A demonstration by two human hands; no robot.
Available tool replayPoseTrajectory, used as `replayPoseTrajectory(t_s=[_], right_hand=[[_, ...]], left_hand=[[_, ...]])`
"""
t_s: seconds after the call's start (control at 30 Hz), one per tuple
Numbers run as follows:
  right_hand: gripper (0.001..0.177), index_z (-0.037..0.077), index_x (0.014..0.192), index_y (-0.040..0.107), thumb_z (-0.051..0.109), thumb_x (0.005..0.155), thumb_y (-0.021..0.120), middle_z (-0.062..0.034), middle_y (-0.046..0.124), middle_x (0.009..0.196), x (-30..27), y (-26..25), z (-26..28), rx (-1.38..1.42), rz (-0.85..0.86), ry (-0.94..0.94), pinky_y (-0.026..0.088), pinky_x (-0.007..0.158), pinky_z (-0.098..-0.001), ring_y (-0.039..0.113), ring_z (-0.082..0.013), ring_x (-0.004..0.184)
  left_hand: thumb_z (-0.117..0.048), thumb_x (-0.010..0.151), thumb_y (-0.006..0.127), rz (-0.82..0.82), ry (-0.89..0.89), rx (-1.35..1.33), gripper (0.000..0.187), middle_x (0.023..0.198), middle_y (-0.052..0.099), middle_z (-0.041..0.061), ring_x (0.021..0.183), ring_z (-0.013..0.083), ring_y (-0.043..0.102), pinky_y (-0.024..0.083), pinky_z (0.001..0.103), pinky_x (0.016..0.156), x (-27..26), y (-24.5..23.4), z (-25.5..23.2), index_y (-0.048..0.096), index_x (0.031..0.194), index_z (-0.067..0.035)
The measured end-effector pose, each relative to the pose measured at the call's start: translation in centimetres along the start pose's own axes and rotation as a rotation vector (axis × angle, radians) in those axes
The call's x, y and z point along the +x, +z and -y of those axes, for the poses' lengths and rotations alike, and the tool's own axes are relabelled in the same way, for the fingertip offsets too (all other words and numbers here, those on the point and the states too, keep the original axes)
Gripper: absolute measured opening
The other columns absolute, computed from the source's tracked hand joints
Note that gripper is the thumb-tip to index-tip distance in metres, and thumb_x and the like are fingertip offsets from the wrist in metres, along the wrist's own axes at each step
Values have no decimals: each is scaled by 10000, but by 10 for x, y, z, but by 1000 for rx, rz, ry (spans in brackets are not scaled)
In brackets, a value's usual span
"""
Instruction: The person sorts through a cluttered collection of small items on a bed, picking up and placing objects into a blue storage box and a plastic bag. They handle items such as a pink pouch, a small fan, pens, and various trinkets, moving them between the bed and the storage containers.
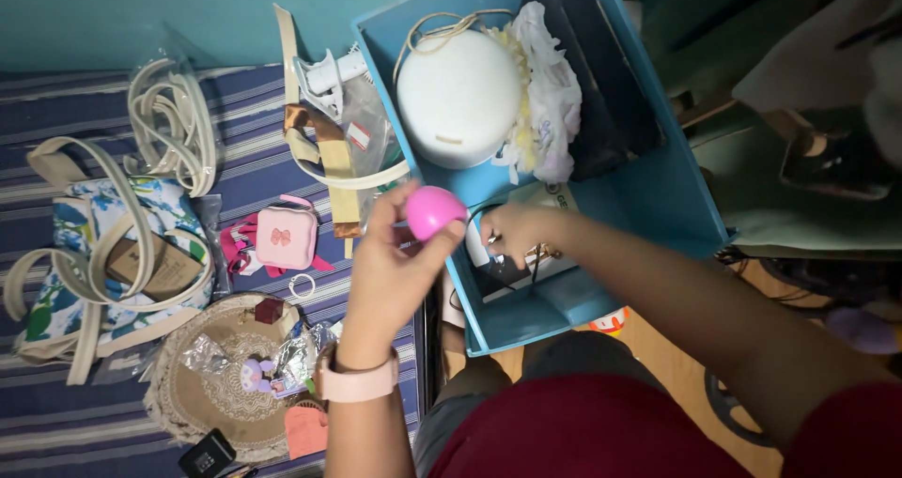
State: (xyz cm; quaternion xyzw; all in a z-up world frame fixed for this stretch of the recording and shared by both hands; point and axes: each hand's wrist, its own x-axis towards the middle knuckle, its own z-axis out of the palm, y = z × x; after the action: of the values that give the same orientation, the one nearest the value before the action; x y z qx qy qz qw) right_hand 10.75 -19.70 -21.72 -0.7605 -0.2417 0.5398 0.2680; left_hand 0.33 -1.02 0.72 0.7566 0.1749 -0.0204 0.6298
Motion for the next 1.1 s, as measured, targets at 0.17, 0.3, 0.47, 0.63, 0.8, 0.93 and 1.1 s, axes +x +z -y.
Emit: replayPoseTrajectory(t_s=[0.17, 0.3, 0.47, 0.63, 0.8, 0.93, 1.1], right_hand=[[249, 64, 1099, 684, 239, 923, 707, -91, 768, 787, -24, -41, -23, -144, -42, -73, 620, 650, -358, 785, -236, 649], [220, 65, 1044, 721, 152, 845, 763, -122, 782, 803, -42, -45, -59, -283, -220, -118, 603, 638, -378, 766, -240, 673], [241, 73, 1106, 691, 117, 873, 737, -136, 764, 917, -67, -48, -77, -251, -215, 48, 598, 611, -369, 750, -231, 677], [235, 53, 1165, 645, 32, 932, 623, -162, 756, 898, -89, -55, -67, 77, -170, 136, 582, 542, -390, 750, -284, 613], [255, 31, 1164, 586, 15, 915, 640, -99, 723, 993, -89, -60, -68, 150, -150, 110, 620, 495, -388, 742, -198, 710], [198, 53, 1073, 644, 80, 885, 697, -117, 760, 903, -75, -61, -84, -142, -133, 82, 576, 536, -387, 730, -262, 660], [243, 87, 1131, 654, 128, 895, 696, -112, 762, 949, -49, -70, -106, -613, 0, 170, 591, 620, -393, 736, -260, 725]], left_hand=[[-184, 738, 860, 139, 320, 616, 515, 1093, 703, 185, 988, 377, 704, 573, 450, 815, 12, 54, 20, 602, 1169, -65], [-83, 974, 601, 265, 14, 1142, 264, 1134, 625, 226, 996, 436, 702, 597, 486, 785, 74, 107, 70, 528, 1227, -64], [-166, 881, 575, -33, 97, 1459, 414, 1276, 602, 273, 1072, 425, 700, 610, 455, 797, 115, 127, 135, 547, 1270, -25], [-151, 941, 537, 79, 22, 1348, 347, 1249, 625, 290, 1027, 359, 709, 592, 425, 833, 103, 129, 144, 621, 1215, 44], [-100, 962, 520, 276, 73, 1108, 230, 1148, 677, 197, 1012, 354, 703, 574, 437, 857, 66, 138, 118, 715, 1076, -55], [-110, 929, 563, 278, 138, 961, 231, 1100, 700, 148, 992, 338, 706, 570, 450, 830, 32, 133, 100, 726, 1093, -109], [-230, 916, 665, 196, 173, 837, 224, 1074, 711, 133, 962, 329, 713, 563, 467, 794, -7, 130, 81, 738, 1103, -131]])
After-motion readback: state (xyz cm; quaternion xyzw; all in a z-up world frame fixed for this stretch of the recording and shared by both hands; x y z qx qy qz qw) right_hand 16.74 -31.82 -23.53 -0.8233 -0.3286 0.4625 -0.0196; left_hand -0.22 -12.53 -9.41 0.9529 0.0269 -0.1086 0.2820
